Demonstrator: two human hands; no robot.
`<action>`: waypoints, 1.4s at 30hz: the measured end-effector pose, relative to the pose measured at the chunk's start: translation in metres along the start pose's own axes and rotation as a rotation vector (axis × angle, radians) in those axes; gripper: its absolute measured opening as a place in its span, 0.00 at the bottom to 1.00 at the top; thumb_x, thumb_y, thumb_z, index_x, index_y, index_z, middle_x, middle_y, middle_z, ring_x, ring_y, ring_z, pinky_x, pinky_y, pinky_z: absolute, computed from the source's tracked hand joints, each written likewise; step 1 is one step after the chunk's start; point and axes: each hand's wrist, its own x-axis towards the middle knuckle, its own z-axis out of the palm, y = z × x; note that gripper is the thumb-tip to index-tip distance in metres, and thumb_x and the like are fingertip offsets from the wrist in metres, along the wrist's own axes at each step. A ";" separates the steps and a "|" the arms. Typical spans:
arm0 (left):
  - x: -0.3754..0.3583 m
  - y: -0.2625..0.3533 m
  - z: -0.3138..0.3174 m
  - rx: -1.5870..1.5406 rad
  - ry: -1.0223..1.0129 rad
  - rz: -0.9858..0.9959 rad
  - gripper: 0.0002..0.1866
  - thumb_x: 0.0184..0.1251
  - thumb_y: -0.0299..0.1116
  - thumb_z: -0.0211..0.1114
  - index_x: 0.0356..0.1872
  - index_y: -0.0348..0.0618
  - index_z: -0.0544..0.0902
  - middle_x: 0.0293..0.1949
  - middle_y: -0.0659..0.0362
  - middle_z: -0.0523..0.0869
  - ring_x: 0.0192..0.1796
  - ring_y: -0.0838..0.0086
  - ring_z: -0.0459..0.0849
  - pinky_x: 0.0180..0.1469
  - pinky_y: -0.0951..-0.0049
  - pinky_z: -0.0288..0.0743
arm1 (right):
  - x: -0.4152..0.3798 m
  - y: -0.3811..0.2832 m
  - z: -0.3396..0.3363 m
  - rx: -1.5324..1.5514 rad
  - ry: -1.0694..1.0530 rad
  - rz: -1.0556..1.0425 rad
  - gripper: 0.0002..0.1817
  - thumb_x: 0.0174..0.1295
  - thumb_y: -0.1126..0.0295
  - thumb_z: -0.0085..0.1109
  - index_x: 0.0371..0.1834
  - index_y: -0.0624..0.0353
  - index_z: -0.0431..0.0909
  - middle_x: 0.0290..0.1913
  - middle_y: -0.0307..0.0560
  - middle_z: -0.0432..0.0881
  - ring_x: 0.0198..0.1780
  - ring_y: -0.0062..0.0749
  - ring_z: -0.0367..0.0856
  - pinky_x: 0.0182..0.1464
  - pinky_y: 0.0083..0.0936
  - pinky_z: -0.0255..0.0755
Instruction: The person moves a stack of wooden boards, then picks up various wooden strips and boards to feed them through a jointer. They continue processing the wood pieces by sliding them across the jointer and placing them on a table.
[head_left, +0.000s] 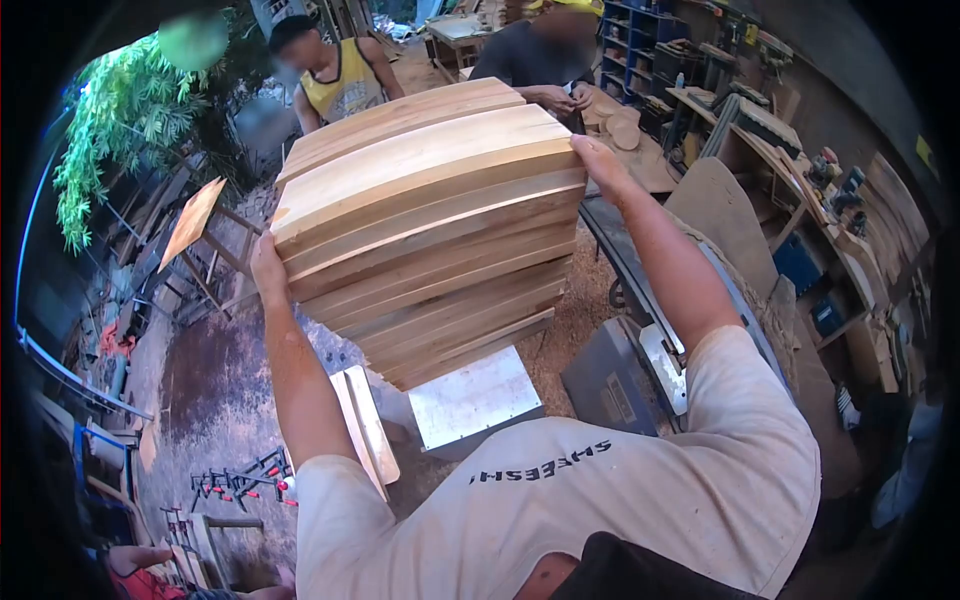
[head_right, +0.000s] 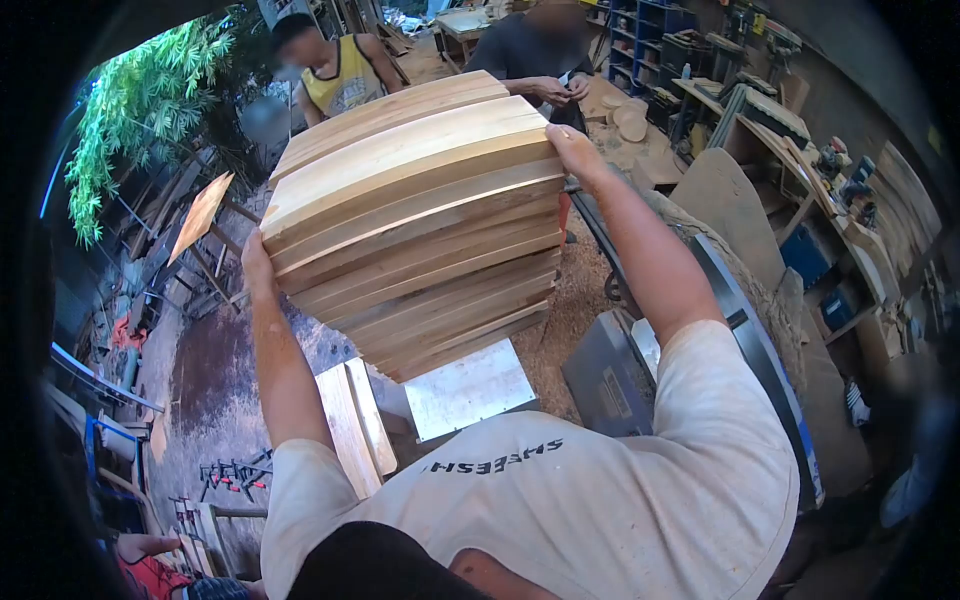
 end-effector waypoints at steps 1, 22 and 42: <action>-0.001 0.000 -0.001 0.001 0.003 -0.004 0.23 0.73 0.44 0.49 0.47 0.31 0.81 0.45 0.50 0.84 0.48 0.66 0.80 0.55 0.67 0.68 | 0.000 -0.001 -0.001 -0.010 -0.008 -0.003 0.28 0.69 0.48 0.45 0.56 0.63 0.77 0.49 0.49 0.81 0.47 0.30 0.77 0.47 0.27 0.71; -0.045 0.036 0.008 -1.070 -0.171 0.481 0.23 0.59 0.50 0.68 0.51 0.50 0.75 0.58 0.51 0.77 0.62 0.59 0.76 0.67 0.57 0.69 | -0.277 -0.051 -0.049 0.251 0.296 -0.547 0.19 0.59 0.80 0.61 0.54 0.54 0.73 0.64 0.57 0.72 0.68 0.45 0.68 0.71 0.36 0.60; -0.392 0.069 0.161 -0.924 -0.936 -0.619 0.19 0.72 0.44 0.61 0.56 0.46 0.70 0.49 0.59 0.79 0.51 0.68 0.80 0.52 0.65 0.76 | -0.689 0.053 -0.174 0.280 0.817 0.543 0.23 0.63 0.65 0.63 0.59 0.61 0.69 0.41 0.46 0.79 0.36 0.25 0.80 0.36 0.22 0.79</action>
